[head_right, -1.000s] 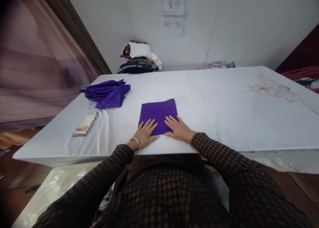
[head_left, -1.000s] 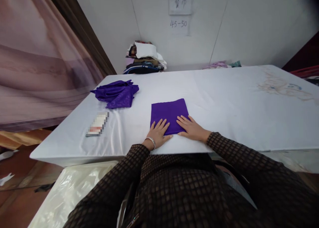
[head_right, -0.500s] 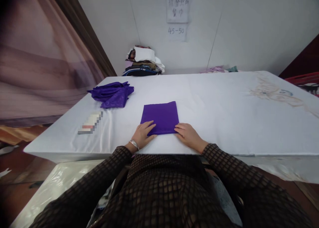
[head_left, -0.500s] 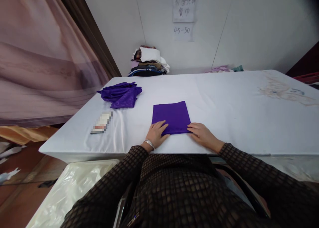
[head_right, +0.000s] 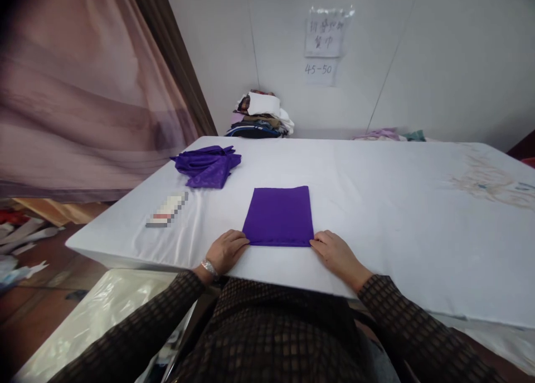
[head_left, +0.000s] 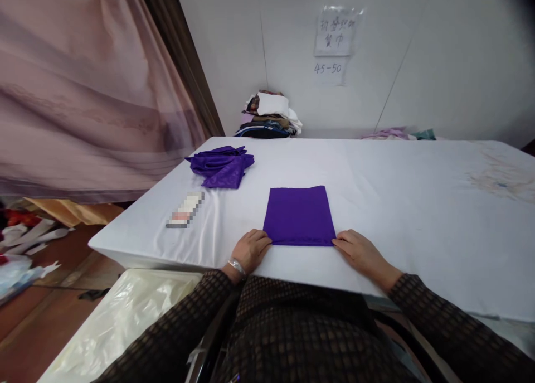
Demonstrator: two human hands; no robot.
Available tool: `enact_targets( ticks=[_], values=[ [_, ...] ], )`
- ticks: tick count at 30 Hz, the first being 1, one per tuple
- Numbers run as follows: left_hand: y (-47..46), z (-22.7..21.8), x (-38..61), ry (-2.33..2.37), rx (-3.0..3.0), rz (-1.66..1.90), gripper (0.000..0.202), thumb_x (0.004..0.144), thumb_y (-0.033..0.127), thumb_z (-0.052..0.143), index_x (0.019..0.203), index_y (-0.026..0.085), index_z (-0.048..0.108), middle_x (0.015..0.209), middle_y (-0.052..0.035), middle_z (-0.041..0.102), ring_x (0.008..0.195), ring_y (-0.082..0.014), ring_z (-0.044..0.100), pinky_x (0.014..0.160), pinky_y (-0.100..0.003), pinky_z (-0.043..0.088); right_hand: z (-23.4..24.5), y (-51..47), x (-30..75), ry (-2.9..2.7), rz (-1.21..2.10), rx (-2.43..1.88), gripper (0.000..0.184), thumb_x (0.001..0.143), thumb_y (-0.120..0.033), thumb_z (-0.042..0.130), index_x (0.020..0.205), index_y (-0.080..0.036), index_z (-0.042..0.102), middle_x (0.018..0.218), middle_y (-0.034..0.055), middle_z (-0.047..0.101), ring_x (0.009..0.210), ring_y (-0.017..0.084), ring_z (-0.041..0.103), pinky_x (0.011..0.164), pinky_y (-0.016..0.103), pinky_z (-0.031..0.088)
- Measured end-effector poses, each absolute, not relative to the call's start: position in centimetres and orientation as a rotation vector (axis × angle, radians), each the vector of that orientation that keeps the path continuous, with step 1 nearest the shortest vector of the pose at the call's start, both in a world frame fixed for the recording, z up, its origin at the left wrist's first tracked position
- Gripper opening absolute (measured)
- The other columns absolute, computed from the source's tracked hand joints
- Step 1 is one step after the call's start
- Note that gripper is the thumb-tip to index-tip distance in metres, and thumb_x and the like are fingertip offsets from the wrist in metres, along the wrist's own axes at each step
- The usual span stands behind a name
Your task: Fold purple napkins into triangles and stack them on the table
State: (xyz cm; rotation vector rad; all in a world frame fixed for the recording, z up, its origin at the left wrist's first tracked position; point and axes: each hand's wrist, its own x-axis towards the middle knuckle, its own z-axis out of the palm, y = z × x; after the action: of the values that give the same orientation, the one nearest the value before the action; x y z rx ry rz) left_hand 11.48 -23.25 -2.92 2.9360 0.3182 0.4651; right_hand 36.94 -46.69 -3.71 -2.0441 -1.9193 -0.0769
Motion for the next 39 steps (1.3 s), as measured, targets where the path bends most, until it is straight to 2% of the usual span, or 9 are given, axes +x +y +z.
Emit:
enact_targets(
  ticks=[4, 8, 12, 17, 22, 24, 28, 33, 39],
  values=[
    [-22.7, -2.3, 10.7, 0.338, 2.896, 0.5, 0.022, 0.09, 0.024, 0.046, 0.091, 0.022, 0.067, 0.09, -0.0062, 0.064, 0.084, -0.018, 0.057, 0.078, -0.034, 0.049, -3.0, -46.6, 36.7, -1.931, -0.048, -2.052, 0.032, 0.094, -0.023, 0.037, 0.099, -0.02, 0.069, 0.092, 0.0104, 0.064, 0.084, 0.023, 0.057, 0.073, 0.037, 0.048],
    [-22.6, -2.0, 11.5, 0.412, 2.852, 0.544, 0.02, 0.088, 0.029, 0.05, 0.096, 0.022, 0.067, 0.095, -0.0066, 0.064, 0.087, -0.0188, 0.058, 0.079, -0.035, 0.05, -2.5, -46.2, 36.0, -1.864, -0.037, -2.104, 0.029, 0.092, -0.031, 0.043, 0.106, -0.021, 0.066, 0.095, 0.011, 0.063, 0.084, 0.023, 0.057, 0.07, 0.037, 0.05],
    [-22.6, -2.3, 12.8, 0.396, 2.845, 0.483, 0.02, 0.087, 0.032, 0.053, 0.098, 0.022, 0.066, 0.099, -0.0069, 0.064, 0.09, -0.0198, 0.058, 0.081, -0.036, 0.05, -2.9, -45.7, 36.2, -1.903, -0.068, -2.149, 0.033, 0.093, -0.025, 0.036, 0.1, -0.022, 0.068, 0.087, 0.0097, 0.063, 0.078, 0.022, 0.057, 0.063, 0.034, 0.049],
    [-22.8, -2.5, 14.1, 0.316, 2.779, 0.438, 0.022, 0.087, 0.038, 0.052, 0.092, 0.022, 0.067, 0.096, -0.0052, 0.065, 0.087, -0.0177, 0.06, 0.079, -0.033, 0.051, -3.1, -45.7, 39.8, -1.851, -0.085, -2.291, 0.035, 0.092, -0.023, 0.035, 0.098, -0.023, 0.069, 0.083, 0.0085, 0.065, 0.079, 0.022, 0.059, 0.067, 0.033, 0.048],
    [-19.7, -1.9, 16.3, 0.493, 2.741, 0.535, 0.025, 0.089, 0.038, 0.048, 0.091, 0.021, 0.066, 0.096, -0.005, 0.065, 0.089, -0.0177, 0.061, 0.079, -0.032, 0.051, -1.8, -45.4, 43.7, -1.658, 0.028, -2.286, 0.038, 0.087, -0.021, 0.038, 0.118, -0.022, 0.06, 0.113, 0.0081, 0.062, 0.094, 0.021, 0.06, 0.077, 0.033, 0.048],
    [-17.6, -1.7, 17.9, 0.619, 2.764, 0.545, 0.023, 0.088, 0.036, 0.05, 0.092, 0.021, 0.066, 0.099, -0.0057, 0.065, 0.093, -0.02, 0.06, 0.082, -0.034, 0.05, -1.1, -44.1, 44.5, -1.524, 0.084, -2.341, 0.039, 0.089, -0.027, 0.039, 0.122, -0.02, 0.057, 0.11, 0.0084, 0.064, 0.087, 0.02, 0.062, 0.075, 0.032, 0.048],
    [-14.3, -1.6, 21.6, 0.838, 2.788, 0.458, 0.025, 0.085, 0.033, 0.054, 0.104, 0.019, 0.064, 0.112, -0.0082, 0.063, 0.105, -0.0238, 0.056, 0.092, -0.037, 0.046, -0.4, -40.0, 44.9, -1.464, 0.132, -2.562, 0.041, 0.089, -0.042, 0.043, 0.112, -0.014, 0.062, 0.093, 0.0113, 0.068, 0.082, 0.022, 0.063, 0.071, 0.031, 0.045],
    [-13.3, -1.8, 24.0, 1.042, 2.73, 0.227, 0.036, 0.084, 0.03, 0.055, 0.117, 0.016, 0.058, 0.116, -0.0108, 0.061, 0.11, -0.025, 0.055, 0.093, -0.036, 0.044, -1.3, -36.4, 44.5, -1.485, 0.218, -2.612, 0.032, 0.086, -0.029, 0.05, 0.113, -0.016, 0.061, 0.099, 0.0106, 0.069, 0.09, 0.023, 0.063, 0.071, 0.029, 0.043],
    [-14.1, -1.9, 24.1, 1.103, 2.65, 0.164, 0.032, 0.082, 0.023, 0.056, 0.113, 0.019, 0.061, 0.101, -0.0059, 0.067, 0.096, -0.0196, 0.062, 0.084, -0.029, 0.048, -1.6, -35.8, 47.7, -1.315, 0.313, -2.598, 0.046, 0.085, -0.022, 0.051, 0.13, -0.014, 0.051, 0.099, 0.0084, 0.069, 0.09, 0.02, 0.062, 0.075, 0.027, 0.043]
  ],
)
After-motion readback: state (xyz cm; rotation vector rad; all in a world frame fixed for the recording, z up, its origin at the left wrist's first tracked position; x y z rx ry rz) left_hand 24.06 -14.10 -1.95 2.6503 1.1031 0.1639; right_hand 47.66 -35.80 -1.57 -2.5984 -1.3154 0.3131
